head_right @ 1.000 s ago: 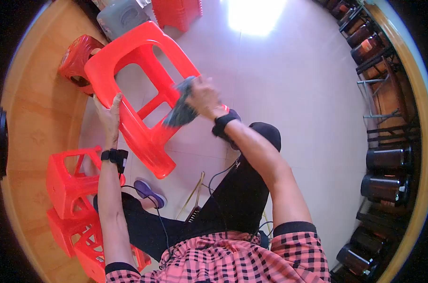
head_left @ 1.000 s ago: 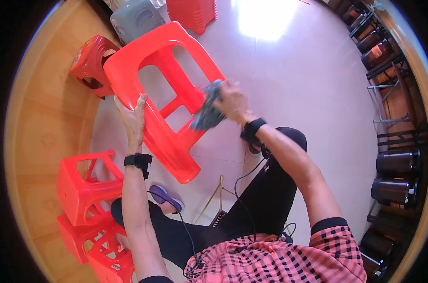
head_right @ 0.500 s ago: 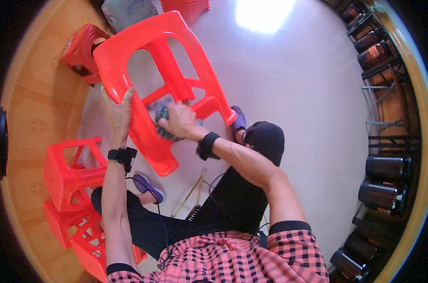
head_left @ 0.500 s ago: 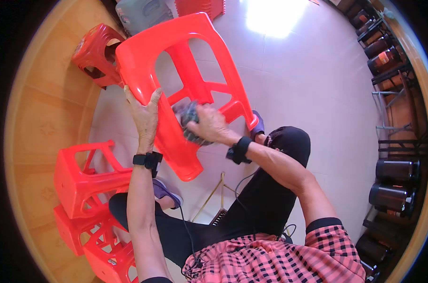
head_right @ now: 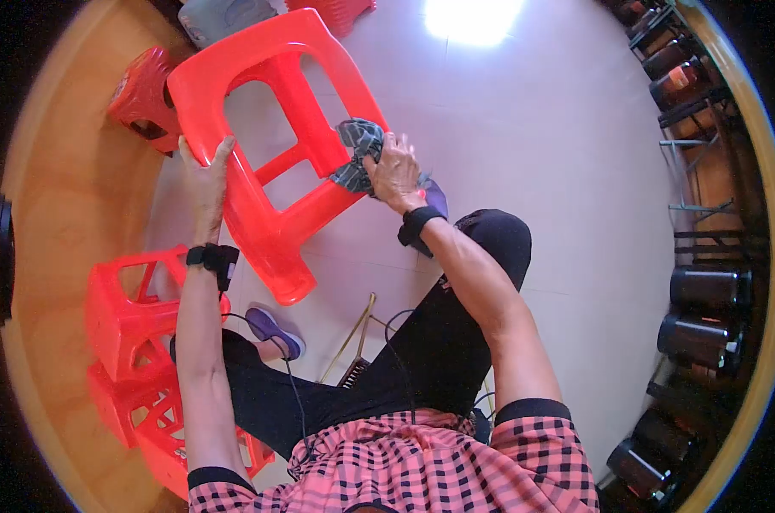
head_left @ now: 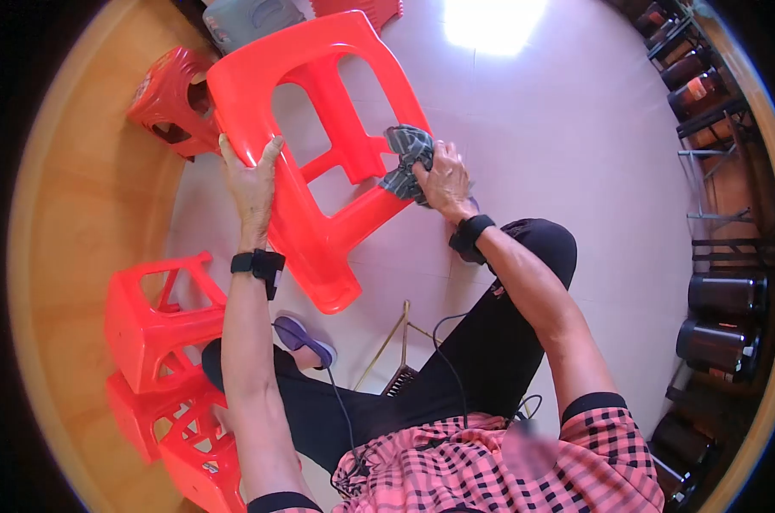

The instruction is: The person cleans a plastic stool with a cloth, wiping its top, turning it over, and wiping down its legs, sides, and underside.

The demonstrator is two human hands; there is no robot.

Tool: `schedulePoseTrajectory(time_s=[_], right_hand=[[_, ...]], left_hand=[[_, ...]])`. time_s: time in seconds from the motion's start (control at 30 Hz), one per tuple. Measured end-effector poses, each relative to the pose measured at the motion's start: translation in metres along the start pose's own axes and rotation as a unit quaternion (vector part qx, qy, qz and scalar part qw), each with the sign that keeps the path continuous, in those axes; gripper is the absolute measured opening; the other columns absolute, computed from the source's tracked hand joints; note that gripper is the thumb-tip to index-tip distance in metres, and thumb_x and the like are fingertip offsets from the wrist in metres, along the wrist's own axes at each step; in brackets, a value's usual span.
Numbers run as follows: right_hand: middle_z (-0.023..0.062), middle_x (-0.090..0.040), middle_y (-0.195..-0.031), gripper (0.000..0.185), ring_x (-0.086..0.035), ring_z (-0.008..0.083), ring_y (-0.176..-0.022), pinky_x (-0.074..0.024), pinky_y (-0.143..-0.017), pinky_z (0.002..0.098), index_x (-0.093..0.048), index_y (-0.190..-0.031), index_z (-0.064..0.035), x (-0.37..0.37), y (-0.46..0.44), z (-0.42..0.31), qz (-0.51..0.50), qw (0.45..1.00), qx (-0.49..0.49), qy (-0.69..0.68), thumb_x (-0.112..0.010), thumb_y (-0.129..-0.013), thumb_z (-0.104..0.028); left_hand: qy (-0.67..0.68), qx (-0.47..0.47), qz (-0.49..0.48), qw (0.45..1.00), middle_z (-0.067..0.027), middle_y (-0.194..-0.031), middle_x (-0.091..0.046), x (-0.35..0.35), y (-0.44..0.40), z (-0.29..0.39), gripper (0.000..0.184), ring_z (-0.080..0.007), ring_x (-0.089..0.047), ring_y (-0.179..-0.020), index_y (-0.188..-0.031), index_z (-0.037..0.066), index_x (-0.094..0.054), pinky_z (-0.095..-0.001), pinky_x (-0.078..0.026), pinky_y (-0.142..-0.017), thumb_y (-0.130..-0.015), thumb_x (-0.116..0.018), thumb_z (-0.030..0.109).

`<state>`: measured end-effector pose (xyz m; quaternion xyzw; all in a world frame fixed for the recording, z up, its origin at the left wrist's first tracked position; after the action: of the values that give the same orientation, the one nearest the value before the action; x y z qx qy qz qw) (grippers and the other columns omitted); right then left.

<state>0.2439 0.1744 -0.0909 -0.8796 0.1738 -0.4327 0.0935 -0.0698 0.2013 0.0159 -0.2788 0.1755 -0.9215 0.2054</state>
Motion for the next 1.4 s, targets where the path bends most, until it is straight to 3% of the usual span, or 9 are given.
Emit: schedulePoseTrajectory(time_s=[0.07,0.2,0.43,0.57,0.63,0.73,0.9,1.03,1.4], right_hand=[[0.0204,-0.053,-0.098,0.044,-0.056,0.0391,-0.094,-0.0489,-0.076,0.0472,-0.052,-0.101,0.0014,-0.014,0.009,-0.008,-0.029,0.998,-0.048,-0.007,-0.069,-0.072,-0.027],[0.0222,-0.051,-0.097,0.045,-0.057,0.0408,-0.089,-0.0483,-0.077,0.0487,-0.050,-0.100,0.0030,-0.019,0.039,-0.082,-0.108,0.989,0.057,-0.086,-0.068,-0.072,-0.027],[0.0229,-0.052,-0.096,0.042,-0.056,0.0403,-0.094,-0.0460,-0.078,0.0473,-0.049,-0.100,0.0041,-0.009,0.047,-0.086,-0.070,0.963,0.099,-0.242,-0.066,-0.072,-0.022],[0.0252,-0.052,-0.104,0.047,-0.054,0.0416,-0.099,-0.0444,-0.087,0.0474,-0.051,-0.111,0.0026,-0.007,-0.017,0.016,0.142,0.988,-0.025,-0.063,-0.062,-0.077,-0.028],[0.0266,-0.051,-0.112,0.050,-0.053,0.0420,-0.105,-0.0433,-0.091,0.0467,-0.050,-0.115,0.0021,-0.003,-0.041,0.063,0.077,0.976,-0.191,-0.073,-0.060,-0.079,-0.031],[0.0271,-0.049,-0.115,0.052,-0.051,0.0424,-0.109,-0.0430,-0.092,0.0472,-0.048,-0.115,0.0041,-0.025,-0.036,0.060,-0.025,0.978,-0.179,-0.104,-0.059,-0.079,-0.032],[0.0317,-0.047,-0.111,0.057,-0.052,0.0471,-0.103,-0.0431,-0.089,0.0502,-0.038,-0.120,0.0054,-0.033,-0.015,0.036,0.011,0.980,-0.166,-0.109,-0.058,-0.081,-0.032],[0.0316,-0.047,-0.107,0.055,-0.052,0.0483,-0.100,-0.0441,-0.085,0.0515,-0.037,-0.117,0.0047,-0.032,0.024,-0.024,0.022,0.982,-0.086,-0.167,-0.060,-0.081,-0.030],[0.0220,-0.050,-0.099,0.047,-0.056,0.0413,-0.090,-0.0479,-0.073,0.0488,-0.043,-0.104,-0.0026,-0.014,0.109,-0.123,-0.250,0.943,0.167,-0.142,-0.070,-0.071,-0.023]], left_hand=[[-0.016,0.016,0.004,1.000,-0.0310,-0.127,-0.041,0.005,-0.001,-0.002,0.095,-0.0369,-0.046,-0.116,-0.137,-0.009,-0.027,-0.0398,-0.039,-0.096,-0.072,-0.076,0.042],[-0.046,0.032,0.002,0.998,-0.0323,-0.126,-0.043,0.000,0.003,0.000,0.098,-0.0386,-0.046,-0.117,-0.137,-0.010,-0.026,-0.0402,-0.038,-0.097,-0.073,-0.075,0.046],[-0.005,0.002,0.017,1.000,-0.0347,-0.128,-0.041,-0.014,-0.010,-0.017,0.101,-0.0415,-0.044,-0.118,-0.137,-0.010,-0.025,-0.0413,-0.037,-0.098,-0.072,-0.074,0.050],[-0.018,0.021,0.022,0.999,-0.0334,-0.131,-0.039,-0.011,-0.014,-0.026,0.102,-0.0401,-0.041,-0.122,-0.138,-0.010,-0.023,-0.0406,-0.034,-0.102,-0.072,-0.073,0.050],[-0.018,0.026,0.020,0.999,-0.0330,-0.133,-0.038,-0.009,-0.018,-0.024,0.102,-0.0389,-0.039,-0.124,-0.138,-0.011,-0.023,-0.0402,-0.033,-0.103,-0.073,-0.073,0.049],[-0.010,0.021,0.011,1.000,-0.0326,-0.136,-0.034,-0.004,-0.020,-0.019,0.102,-0.0363,-0.037,-0.128,-0.138,-0.012,-0.022,-0.0391,-0.032,-0.105,-0.073,-0.073,0.049],[0.013,0.068,-0.032,0.997,-0.0337,-0.136,-0.034,-0.002,-0.013,0.003,0.104,-0.0382,-0.040,-0.125,-0.138,-0.012,-0.021,-0.0407,-0.034,-0.102,-0.073,-0.072,0.051],[-0.038,0.055,0.028,0.997,-0.0366,-0.132,-0.036,-0.010,-0.018,-0.019,0.103,-0.0422,-0.042,-0.122,-0.137,-0.012,-0.021,-0.0418,-0.036,-0.101,-0.073,-0.072,0.052],[-0.080,0.016,0.031,0.996,-0.0365,-0.131,-0.039,-0.012,-0.024,-0.025,0.104,-0.0413,-0.042,-0.123,-0.134,-0.017,-0.021,-0.0408,-0.034,-0.102,-0.075,-0.070,0.053]])
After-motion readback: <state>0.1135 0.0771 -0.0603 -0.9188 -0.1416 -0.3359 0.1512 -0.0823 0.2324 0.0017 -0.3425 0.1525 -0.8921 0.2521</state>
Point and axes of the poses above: each hand's wrist, its own y-axis away from the middle knuckle, its own x-axis out of the back of the hand, z = x × y, the point moved 8 cm from there along -y, towards the middle knuckle
